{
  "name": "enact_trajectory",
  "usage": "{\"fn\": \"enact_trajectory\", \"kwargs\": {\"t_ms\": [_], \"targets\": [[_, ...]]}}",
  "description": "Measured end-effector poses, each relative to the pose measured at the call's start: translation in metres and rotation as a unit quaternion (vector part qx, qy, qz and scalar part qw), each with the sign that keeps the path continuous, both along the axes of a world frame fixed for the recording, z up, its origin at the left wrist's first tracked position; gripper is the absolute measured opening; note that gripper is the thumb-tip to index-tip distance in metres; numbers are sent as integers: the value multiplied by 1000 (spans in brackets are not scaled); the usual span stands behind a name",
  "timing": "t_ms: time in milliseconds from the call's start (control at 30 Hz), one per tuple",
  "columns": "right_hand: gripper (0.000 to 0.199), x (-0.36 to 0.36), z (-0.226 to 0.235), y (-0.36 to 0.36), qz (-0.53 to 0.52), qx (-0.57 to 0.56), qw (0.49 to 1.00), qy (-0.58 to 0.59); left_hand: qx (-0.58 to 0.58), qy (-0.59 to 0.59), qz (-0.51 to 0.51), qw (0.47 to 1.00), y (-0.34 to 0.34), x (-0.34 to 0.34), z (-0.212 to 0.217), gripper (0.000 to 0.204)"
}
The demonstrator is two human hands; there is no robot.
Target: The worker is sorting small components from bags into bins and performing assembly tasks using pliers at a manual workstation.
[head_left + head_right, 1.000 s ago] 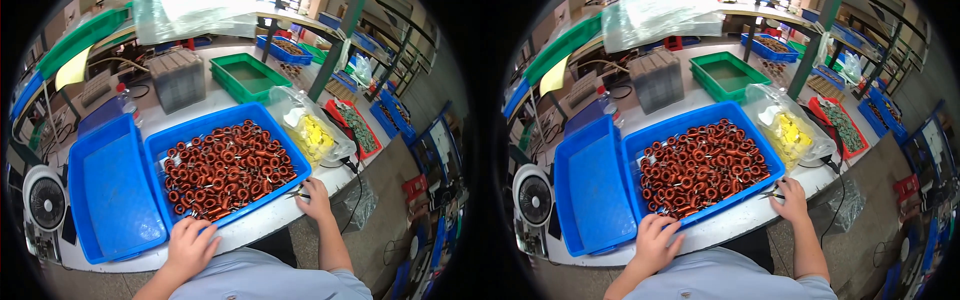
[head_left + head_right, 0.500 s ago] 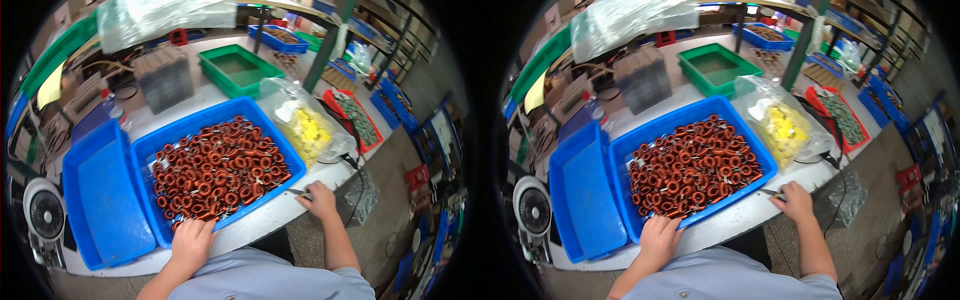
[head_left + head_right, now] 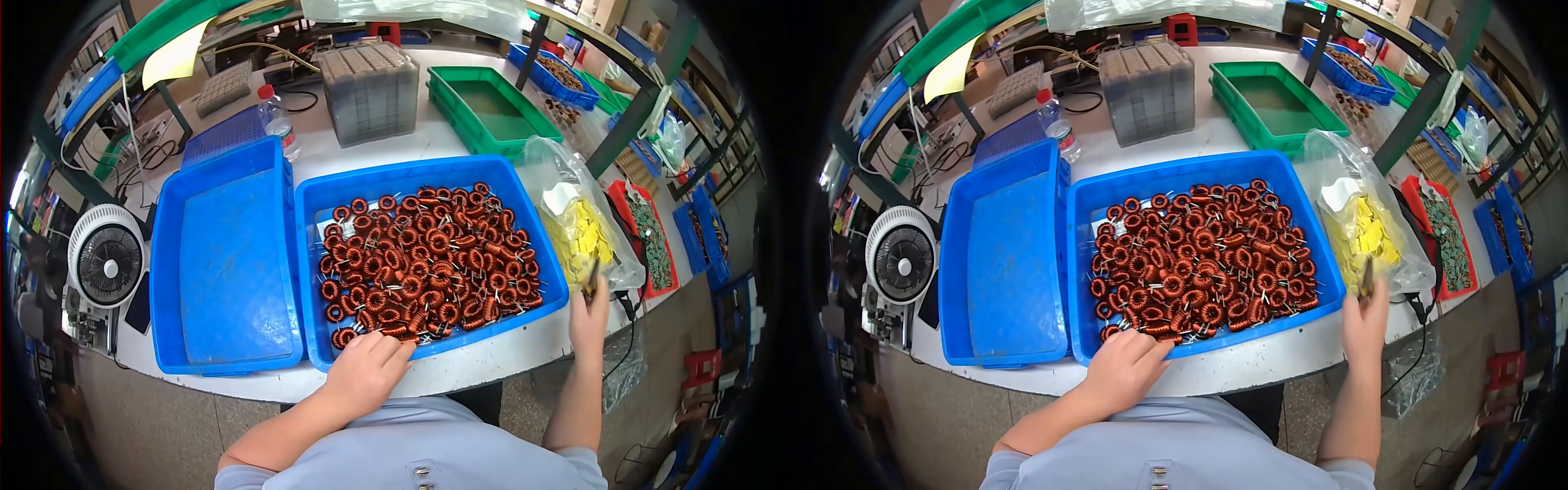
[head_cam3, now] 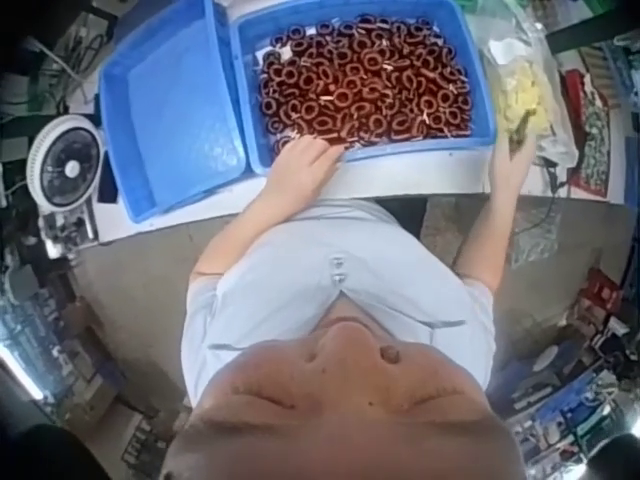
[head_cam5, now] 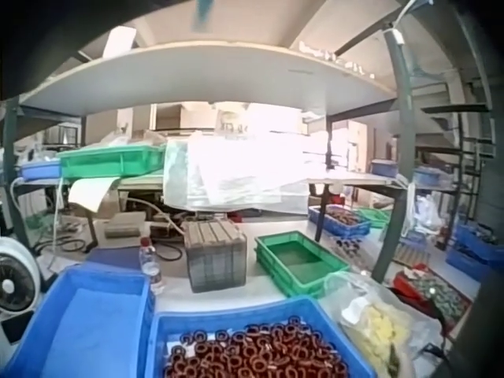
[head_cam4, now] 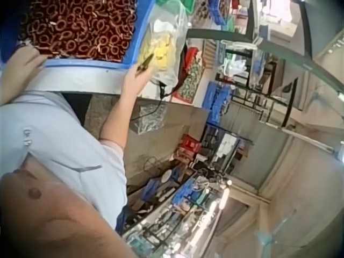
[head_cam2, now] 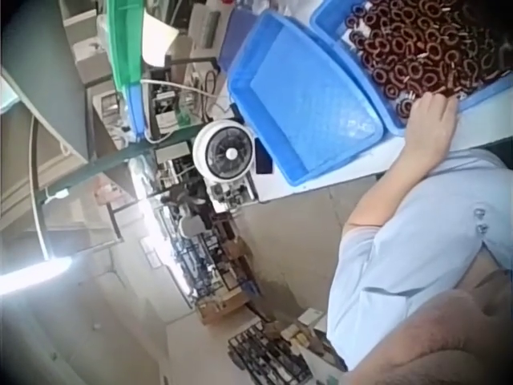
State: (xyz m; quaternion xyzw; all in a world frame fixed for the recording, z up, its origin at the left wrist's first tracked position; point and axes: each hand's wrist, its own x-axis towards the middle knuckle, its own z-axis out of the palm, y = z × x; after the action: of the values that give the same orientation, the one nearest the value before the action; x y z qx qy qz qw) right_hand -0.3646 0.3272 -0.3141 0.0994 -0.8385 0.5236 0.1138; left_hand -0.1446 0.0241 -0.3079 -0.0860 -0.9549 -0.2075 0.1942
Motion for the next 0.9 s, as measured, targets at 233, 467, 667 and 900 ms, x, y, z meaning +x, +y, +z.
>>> {"fn": "enact_trajectory", "kwargs": {"t_ms": [233, 467, 667, 900], "targets": [[32, -45, 14, -53, -49, 347, 937, -11, -18, 31, 11, 999, 3, -1, -3, 28], [32, -42, 16, -62, -26, 442, 896, -40, -29, 58, 26, 998, 1, 2, -7, 26], [31, -26, 16, -51, -40, 457, 887, -61, -40, 40, 29, 998, -2, 11, -5, 27], [29, 35, 10, -25, -54, 431, 898, -69, -22, 34, 9, 999, -2, 45, -8, 27]]}}
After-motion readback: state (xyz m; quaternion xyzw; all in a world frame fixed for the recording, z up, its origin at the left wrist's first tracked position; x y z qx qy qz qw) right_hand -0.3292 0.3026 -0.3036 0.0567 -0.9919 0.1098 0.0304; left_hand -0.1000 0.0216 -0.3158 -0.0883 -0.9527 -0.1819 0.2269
